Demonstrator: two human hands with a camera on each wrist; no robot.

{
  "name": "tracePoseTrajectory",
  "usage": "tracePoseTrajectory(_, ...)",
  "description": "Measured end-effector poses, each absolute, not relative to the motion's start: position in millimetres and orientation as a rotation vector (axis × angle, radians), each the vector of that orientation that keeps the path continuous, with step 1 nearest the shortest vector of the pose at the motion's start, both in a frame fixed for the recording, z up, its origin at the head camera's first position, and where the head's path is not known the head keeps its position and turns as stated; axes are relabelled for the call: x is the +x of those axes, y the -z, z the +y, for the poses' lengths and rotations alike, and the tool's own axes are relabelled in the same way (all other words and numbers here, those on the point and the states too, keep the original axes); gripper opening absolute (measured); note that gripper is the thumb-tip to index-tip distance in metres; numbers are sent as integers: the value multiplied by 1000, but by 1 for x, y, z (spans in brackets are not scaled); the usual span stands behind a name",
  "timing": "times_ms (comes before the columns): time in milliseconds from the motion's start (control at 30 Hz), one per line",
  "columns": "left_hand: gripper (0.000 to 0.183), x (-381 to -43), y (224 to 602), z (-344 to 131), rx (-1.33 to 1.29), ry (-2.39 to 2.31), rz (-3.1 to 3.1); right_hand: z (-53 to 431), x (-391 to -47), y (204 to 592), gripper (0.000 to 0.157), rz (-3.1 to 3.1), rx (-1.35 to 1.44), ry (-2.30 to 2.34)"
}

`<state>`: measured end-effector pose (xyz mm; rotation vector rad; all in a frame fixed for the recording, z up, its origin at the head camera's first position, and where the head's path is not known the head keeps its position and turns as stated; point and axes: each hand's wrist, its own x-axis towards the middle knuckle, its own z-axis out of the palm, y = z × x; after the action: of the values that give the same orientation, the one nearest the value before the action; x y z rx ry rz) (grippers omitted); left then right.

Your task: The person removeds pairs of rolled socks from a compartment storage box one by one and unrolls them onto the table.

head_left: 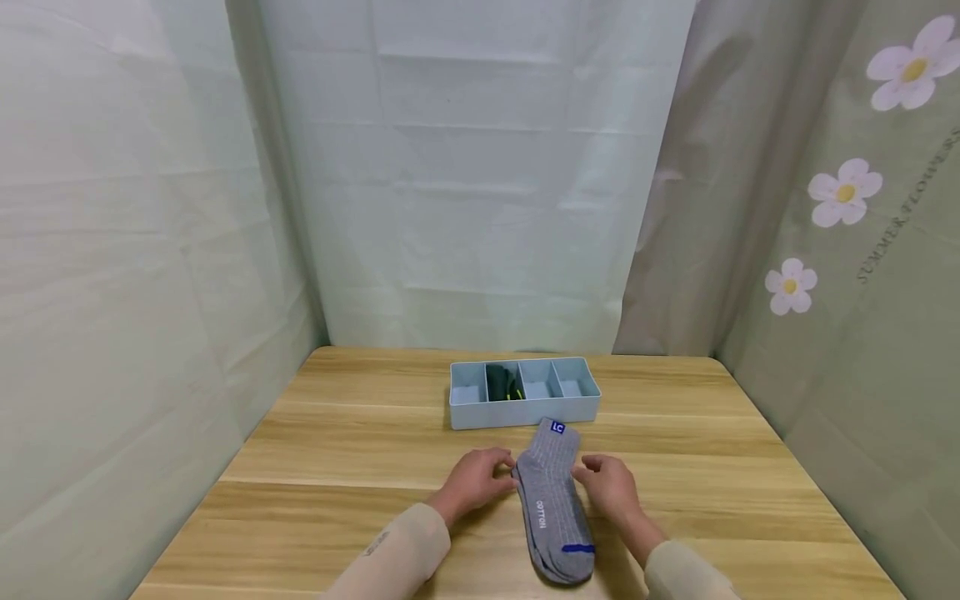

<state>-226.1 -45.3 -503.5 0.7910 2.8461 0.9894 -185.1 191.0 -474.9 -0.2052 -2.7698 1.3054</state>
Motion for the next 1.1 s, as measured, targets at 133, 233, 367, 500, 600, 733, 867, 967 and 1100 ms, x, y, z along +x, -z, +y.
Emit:
tracePoseTrajectory(133, 21, -226, 504, -43, 802, -941, 2889, 190, -184, 479, 34, -2762, -177, -1279)
tracePoseTrajectory(233, 21, -225, 505, -41, 829, -909, 2940, 188, -184, 484, 33, -2769, -177, -1251)
tracePoseTrajectory(367, 21, -224, 506, -39, 844, -876, 2990, 184, -184, 490, 26, -2781, -143, -1164)
tracePoseTrajectory(500, 20, -223, 507, -37, 839, -854, 3011, 180, -184, 495, 21, -2788, -118, -1076)
tracePoseTrajectory(600, 21, -224, 509, -36, 840, -824, 3031, 178, -184, 496, 20, -2786, -138, -1053)
tracePoseTrajectory(733, 22, -224, 512, -35, 841, -807, 3045, 176, -186, 495, 18, -2782, -187, -1073)
tracePoseTrajectory(867, 24, -225, 514, -35, 828, -803, 3040, 175, -188, 493, 14, -2782, -229, -1109)
tracePoseTrajectory(967, 25, -226, 515, -34, 828, -787, 3044, 176, -189, 490, 13, -2776, -238, -1125)
tracePoseTrajectory(1100, 24, -226, 514, -35, 845, -775, 3045, 178, -189, 488, 11, -2760, -250, -1121)
